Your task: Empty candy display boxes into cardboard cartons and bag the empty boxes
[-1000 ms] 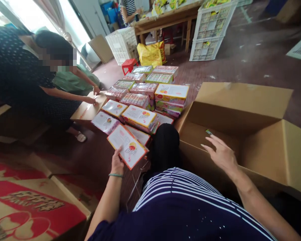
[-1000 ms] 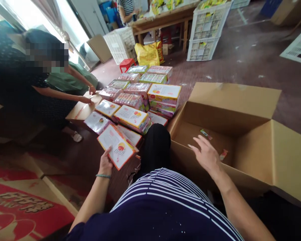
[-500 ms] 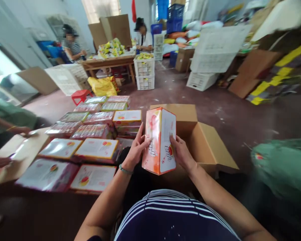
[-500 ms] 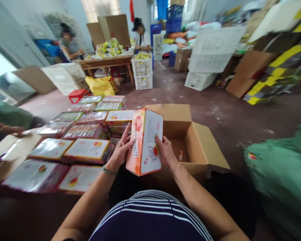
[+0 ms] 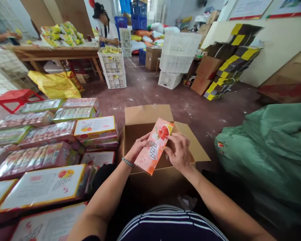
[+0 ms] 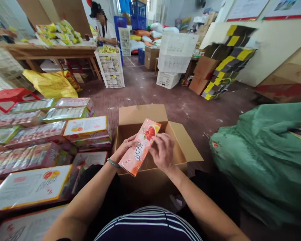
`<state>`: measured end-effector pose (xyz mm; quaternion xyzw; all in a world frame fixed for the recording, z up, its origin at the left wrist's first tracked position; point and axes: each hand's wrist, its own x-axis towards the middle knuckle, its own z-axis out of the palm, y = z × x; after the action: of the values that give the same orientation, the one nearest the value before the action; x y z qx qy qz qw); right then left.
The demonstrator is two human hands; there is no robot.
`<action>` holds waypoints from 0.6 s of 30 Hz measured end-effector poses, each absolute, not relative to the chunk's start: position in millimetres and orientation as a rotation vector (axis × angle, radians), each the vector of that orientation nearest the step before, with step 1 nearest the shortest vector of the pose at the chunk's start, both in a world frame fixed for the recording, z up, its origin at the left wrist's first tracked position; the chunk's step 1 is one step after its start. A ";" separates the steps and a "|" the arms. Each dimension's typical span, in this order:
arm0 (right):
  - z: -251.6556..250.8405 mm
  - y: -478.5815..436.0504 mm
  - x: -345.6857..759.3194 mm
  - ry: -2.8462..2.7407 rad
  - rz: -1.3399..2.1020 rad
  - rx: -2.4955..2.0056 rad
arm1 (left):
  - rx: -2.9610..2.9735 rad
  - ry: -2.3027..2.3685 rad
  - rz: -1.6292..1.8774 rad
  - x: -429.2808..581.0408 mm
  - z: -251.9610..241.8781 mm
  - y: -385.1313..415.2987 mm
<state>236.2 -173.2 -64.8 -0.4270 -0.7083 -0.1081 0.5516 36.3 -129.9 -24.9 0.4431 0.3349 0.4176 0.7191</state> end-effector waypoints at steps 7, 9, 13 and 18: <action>-13.2 -164.0 238.0 -2.726 -0.455 -0.785 | 0.922 0.759 0.860 26.2 -49.9 -121.2; -13.5 -156.3 240.5 -2.815 -0.527 -0.726 | 0.898 0.767 0.829 25.3 -54.5 -119.0; -17.5 -146.5 242.7 -2.814 -0.414 -0.577 | 0.895 0.681 0.710 23.5 -54.8 -117.0; 0.9 -144.9 239.0 -2.495 -0.152 -0.494 | 0.901 0.520 0.628 20.5 -53.6 -117.0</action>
<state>239.0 -144.9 0.9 -0.1856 -0.9364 -0.0571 0.2924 20.5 -117.0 -53.6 0.4233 0.2441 0.2949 0.8211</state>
